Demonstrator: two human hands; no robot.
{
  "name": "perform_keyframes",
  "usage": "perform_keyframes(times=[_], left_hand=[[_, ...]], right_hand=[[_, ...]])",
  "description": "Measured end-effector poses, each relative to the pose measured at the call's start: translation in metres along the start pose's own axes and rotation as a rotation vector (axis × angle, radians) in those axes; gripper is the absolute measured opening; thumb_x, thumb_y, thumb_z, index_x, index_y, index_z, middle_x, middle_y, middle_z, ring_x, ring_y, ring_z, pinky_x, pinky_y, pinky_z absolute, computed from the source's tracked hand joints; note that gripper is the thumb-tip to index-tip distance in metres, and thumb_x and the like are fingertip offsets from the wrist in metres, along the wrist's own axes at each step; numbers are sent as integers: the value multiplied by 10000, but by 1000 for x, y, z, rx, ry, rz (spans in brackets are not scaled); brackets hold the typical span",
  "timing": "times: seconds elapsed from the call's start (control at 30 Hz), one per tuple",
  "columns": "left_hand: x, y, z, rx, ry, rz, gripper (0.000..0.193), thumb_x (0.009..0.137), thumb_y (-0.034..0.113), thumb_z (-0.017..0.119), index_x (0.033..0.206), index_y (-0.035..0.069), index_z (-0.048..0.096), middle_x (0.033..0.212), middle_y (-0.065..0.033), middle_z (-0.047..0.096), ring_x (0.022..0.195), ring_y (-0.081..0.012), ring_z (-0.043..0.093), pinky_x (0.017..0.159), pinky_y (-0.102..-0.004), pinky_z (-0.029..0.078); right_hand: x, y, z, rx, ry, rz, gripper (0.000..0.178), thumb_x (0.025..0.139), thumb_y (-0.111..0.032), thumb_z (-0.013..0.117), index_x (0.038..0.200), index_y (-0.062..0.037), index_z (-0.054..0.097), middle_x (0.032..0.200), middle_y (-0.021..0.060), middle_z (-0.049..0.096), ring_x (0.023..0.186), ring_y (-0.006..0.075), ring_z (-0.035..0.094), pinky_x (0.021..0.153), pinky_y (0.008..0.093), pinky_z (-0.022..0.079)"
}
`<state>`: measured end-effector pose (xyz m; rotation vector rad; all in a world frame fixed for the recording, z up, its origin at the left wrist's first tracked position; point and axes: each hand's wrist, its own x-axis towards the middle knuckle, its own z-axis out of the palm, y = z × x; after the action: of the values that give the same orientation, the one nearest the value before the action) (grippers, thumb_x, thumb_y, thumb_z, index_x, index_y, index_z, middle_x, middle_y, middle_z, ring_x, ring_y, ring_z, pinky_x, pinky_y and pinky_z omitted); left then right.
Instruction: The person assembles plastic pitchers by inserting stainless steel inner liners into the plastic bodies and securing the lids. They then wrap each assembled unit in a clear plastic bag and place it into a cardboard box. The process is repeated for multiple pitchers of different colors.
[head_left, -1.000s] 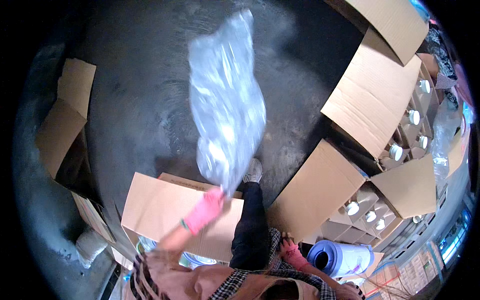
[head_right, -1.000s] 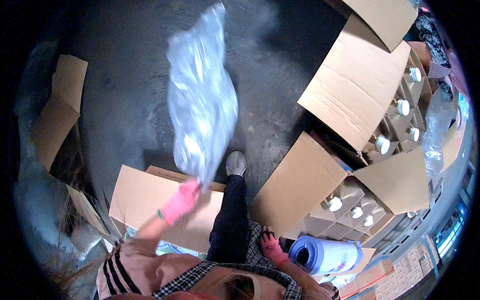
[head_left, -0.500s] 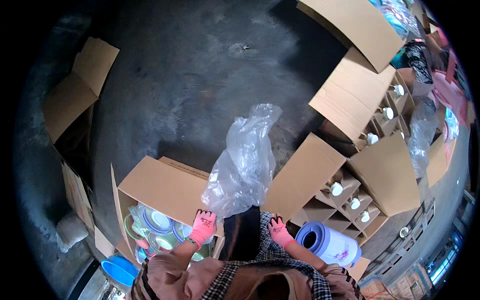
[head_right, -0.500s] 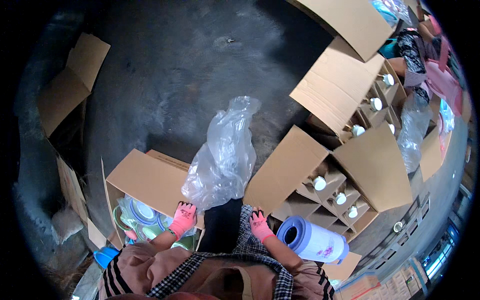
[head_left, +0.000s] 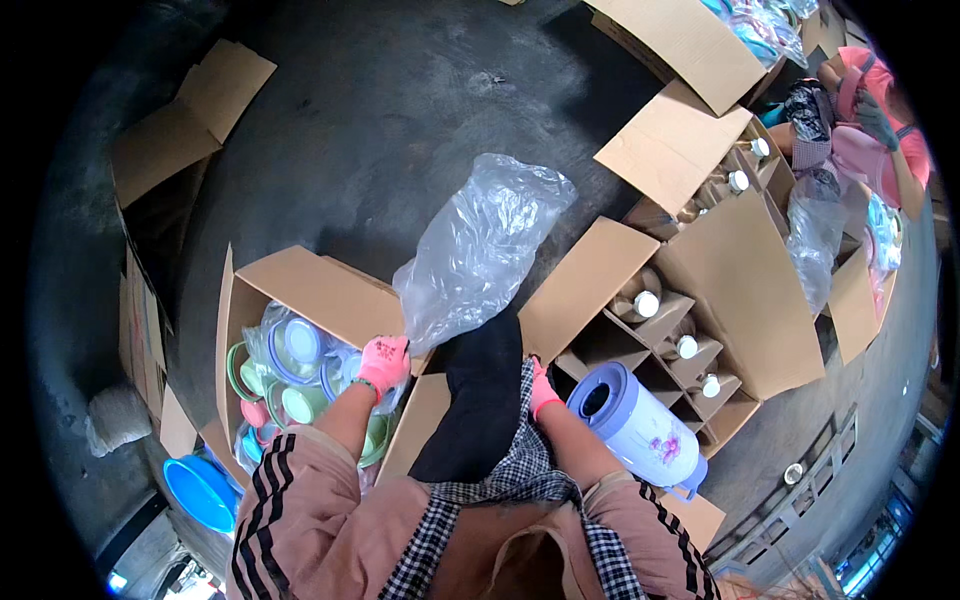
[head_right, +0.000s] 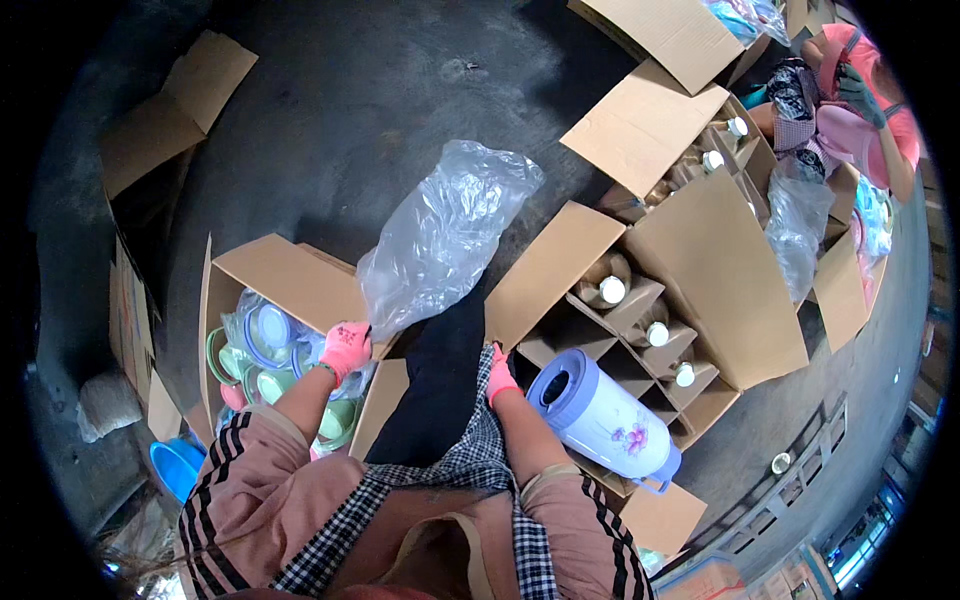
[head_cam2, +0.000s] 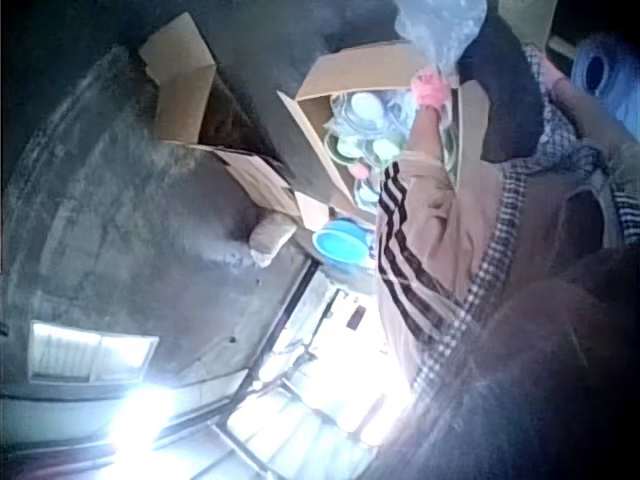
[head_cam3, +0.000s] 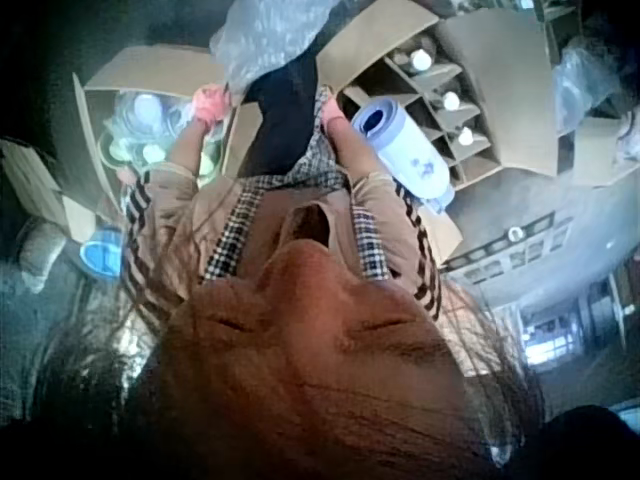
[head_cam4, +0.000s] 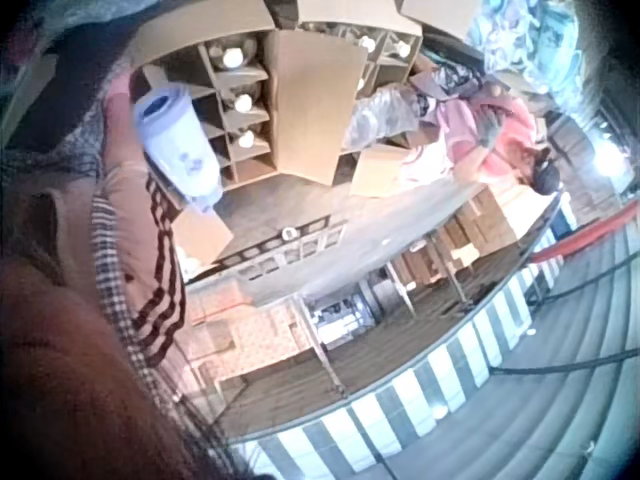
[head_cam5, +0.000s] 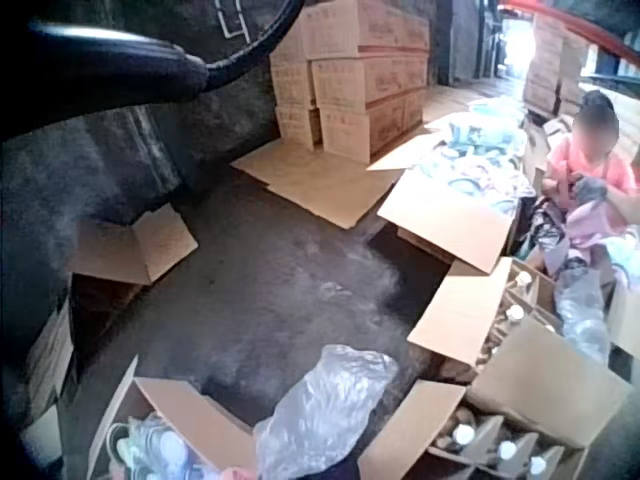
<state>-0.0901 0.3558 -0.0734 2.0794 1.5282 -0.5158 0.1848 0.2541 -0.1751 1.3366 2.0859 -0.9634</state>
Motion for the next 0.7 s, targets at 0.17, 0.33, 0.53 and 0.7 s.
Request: perform_keyframes(times=[0.17,0.33,0.53,0.7], left_hand=[[5,4,-4,-2,-1,-13,158,745,212,487,782,74,555,772,-148,600,776,-327,573,708,-418,443],[9,1,-3,-8,78,39,160,750,220,498,790,80,564,760,-145,604,749,-323,580,681,-422,452],[10,2,-2,-8,42,15,159,756,220,497,775,80,568,755,-149,606,739,-328,585,671,-430,458],[13,8,-12,-2,-22,-24,166,763,221,489,784,76,568,786,-134,610,781,-313,581,715,-412,449]], right_hand=[[-2,8,10,177,93,148,372,874,-262,336,1199,-131,462,1231,111,422,1158,352,356,971,483,283],[-16,1,-29,-57,-55,48,276,798,-189,431,947,-80,635,1087,105,516,1103,346,387,913,535,300],[-16,6,-23,-26,-28,18,272,719,-153,511,966,-74,592,1037,123,509,1066,384,401,895,493,344],[-6,-5,-33,-101,-134,54,471,647,-351,669,1032,-100,566,1054,98,513,1076,372,396,908,498,325]])
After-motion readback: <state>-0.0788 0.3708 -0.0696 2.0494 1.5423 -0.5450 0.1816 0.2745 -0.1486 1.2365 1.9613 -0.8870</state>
